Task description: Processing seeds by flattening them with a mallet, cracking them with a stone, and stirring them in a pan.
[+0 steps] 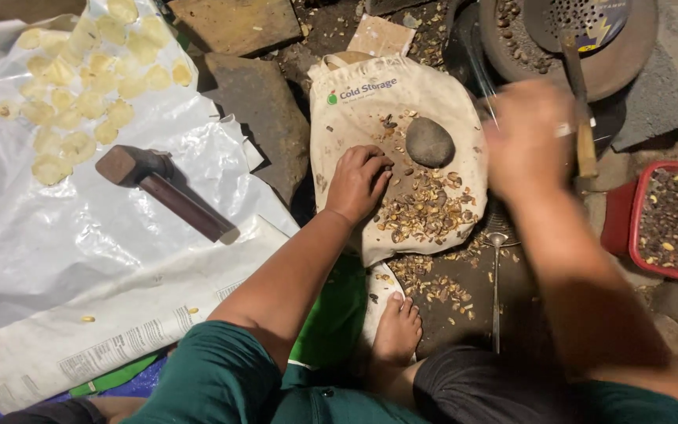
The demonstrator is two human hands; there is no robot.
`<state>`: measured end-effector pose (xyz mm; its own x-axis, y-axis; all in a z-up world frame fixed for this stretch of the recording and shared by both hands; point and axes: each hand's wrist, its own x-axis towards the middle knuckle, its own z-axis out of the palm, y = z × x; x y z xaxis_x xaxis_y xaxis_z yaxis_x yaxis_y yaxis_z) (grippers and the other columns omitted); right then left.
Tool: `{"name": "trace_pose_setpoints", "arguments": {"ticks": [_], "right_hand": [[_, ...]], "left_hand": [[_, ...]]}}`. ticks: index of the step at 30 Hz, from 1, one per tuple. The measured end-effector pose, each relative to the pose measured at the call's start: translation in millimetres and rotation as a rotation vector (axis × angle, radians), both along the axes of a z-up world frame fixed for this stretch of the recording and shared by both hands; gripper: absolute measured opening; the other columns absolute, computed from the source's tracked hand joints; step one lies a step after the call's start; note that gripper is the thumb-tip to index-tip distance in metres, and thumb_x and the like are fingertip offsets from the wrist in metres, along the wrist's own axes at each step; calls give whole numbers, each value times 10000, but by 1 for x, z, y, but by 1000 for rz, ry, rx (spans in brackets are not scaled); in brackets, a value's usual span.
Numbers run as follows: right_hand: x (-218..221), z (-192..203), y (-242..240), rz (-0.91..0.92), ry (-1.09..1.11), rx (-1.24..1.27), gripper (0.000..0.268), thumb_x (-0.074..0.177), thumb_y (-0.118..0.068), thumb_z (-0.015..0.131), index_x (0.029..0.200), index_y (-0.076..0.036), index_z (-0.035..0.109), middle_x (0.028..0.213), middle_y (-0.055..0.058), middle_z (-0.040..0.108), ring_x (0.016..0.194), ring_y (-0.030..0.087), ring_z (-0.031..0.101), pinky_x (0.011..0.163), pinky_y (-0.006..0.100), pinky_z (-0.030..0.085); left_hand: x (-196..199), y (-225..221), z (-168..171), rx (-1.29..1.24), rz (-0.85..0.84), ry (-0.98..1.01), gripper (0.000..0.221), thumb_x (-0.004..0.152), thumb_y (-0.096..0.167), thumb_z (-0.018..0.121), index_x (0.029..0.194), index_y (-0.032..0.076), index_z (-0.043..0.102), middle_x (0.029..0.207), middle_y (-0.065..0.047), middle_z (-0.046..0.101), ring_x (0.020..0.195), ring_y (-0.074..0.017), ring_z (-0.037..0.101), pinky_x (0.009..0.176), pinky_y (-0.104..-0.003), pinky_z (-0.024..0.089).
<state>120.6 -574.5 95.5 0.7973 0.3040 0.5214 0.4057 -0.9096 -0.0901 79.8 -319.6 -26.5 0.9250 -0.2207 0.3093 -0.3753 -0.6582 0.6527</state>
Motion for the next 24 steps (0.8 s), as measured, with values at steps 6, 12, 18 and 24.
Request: {"name": "trace_pose_setpoints", "arguments": {"ticks": [6,12,18,24], "right_hand": [[17,-96,34,-2,656,200,626,822,-242,849,1401,-213,613,1262,216,527,1181,502,592,933,602,543],[-28,-64,20,-190,758,41,550,982,-402,672,1431,-130,506,1167,306,599,987,563,674,791,640,560],[-38,-51,55,-21,668,228,461,1030,-360,645,1433,-171,526,1161,286,658,1044,516,677,863,597,560],[-33,-61,40,-43,668,351,453,997,-284,671,1402,-120,552,1260,296,649,1127,539,622,924,609,519]], "left_hand": [[11,8,-36,-32,74,57,225,968,252,672,1193,259,665,1157,-26,613,1206,-270,577,1055,-429,485],[7,6,-26,-8,59,45,206,968,248,678,1169,202,665,1160,-74,616,1202,-314,580,1055,-465,485],[7,9,-34,-18,46,29,196,956,303,703,1131,219,673,1157,-51,597,1198,-305,567,1038,-469,486],[2,6,-37,2,50,45,165,943,353,725,1090,281,709,1188,-10,607,1227,-273,554,1034,-445,472]]}}
